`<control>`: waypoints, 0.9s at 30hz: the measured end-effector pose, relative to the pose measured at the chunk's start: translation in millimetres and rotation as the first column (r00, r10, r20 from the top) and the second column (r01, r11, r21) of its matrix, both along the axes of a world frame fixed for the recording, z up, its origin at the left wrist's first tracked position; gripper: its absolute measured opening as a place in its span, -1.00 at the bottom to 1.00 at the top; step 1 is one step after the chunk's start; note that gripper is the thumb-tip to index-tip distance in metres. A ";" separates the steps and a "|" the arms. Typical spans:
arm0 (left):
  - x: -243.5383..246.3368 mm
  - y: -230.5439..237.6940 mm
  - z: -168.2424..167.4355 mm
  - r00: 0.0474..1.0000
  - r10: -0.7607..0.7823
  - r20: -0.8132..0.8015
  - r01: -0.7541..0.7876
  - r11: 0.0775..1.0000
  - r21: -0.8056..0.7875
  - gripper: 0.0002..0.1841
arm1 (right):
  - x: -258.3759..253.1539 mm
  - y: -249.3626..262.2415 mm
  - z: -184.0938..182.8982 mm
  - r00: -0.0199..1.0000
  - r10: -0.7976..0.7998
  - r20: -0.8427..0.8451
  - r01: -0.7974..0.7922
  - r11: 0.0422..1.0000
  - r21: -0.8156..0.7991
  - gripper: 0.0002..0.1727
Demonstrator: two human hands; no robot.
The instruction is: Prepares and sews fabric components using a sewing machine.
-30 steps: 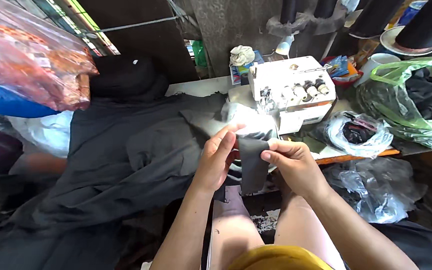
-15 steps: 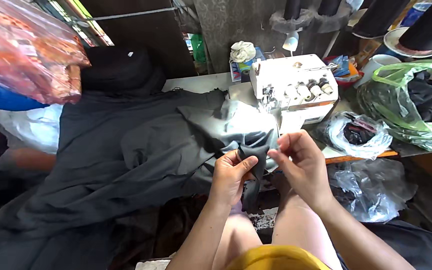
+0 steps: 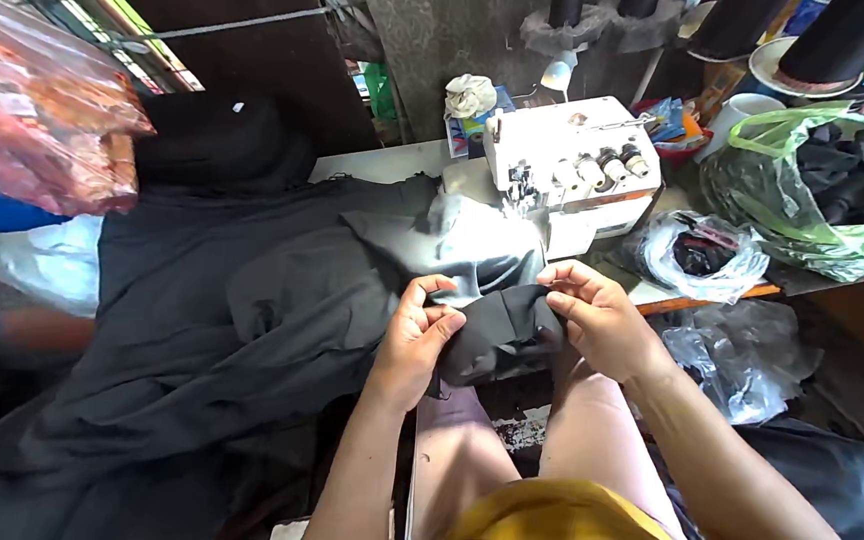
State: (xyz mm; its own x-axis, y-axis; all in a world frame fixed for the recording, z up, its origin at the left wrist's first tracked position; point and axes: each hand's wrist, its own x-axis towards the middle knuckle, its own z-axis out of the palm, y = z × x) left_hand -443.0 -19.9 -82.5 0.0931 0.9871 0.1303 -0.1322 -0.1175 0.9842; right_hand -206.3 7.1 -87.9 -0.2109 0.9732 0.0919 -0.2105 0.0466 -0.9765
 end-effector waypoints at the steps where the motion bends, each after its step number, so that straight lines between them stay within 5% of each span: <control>1: -4.1 -0.5 3.1 0.998 -0.013 -0.053 0.014 1.000 0.009 -0.65 | 0.9 -1.3 0.9 0.998 -0.007 0.055 0.007 1.000 -0.008 -0.75; 6: -24.9 1.4 3.5 0.925 -0.032 -0.379 0.151 0.945 0.290 -0.81 | 9.8 -5.2 -9.3 0.947 -0.116 0.301 -0.018 0.912 0.409 -0.64; 9: -22.7 1.9 -1.5 0.855 0.106 -0.508 0.141 0.895 0.423 -0.57 | 10.9 -7.4 -10.8 0.885 -0.267 0.382 0.005 0.826 0.564 -0.64; 12: -16.2 0.3 -4.1 0.819 0.204 -0.536 0.082 0.884 0.461 -0.58 | 9.3 -11.5 -9.1 0.802 -0.395 0.448 0.020 0.767 0.641 -0.66; 20: -12.4 -2.9 -0.9 0.838 0.182 -0.515 0.089 0.885 0.457 -0.80 | 10.3 -11.0 -10.9 0.775 -0.457 0.438 0.046 0.731 0.681 -0.84; 25: -13.4 2.8 -3.4 0.748 0.131 -0.651 0.130 0.933 0.337 -0.78 | 11.4 -7.5 -11.7 0.886 -0.208 0.415 -0.025 0.872 0.489 -0.79; 27: -11.6 8.1 -3.4 0.792 0.092 -0.603 0.127 0.942 0.311 -0.82 | 9.9 -4.8 -14.9 0.953 -0.036 0.301 -0.078 0.929 0.361 -0.81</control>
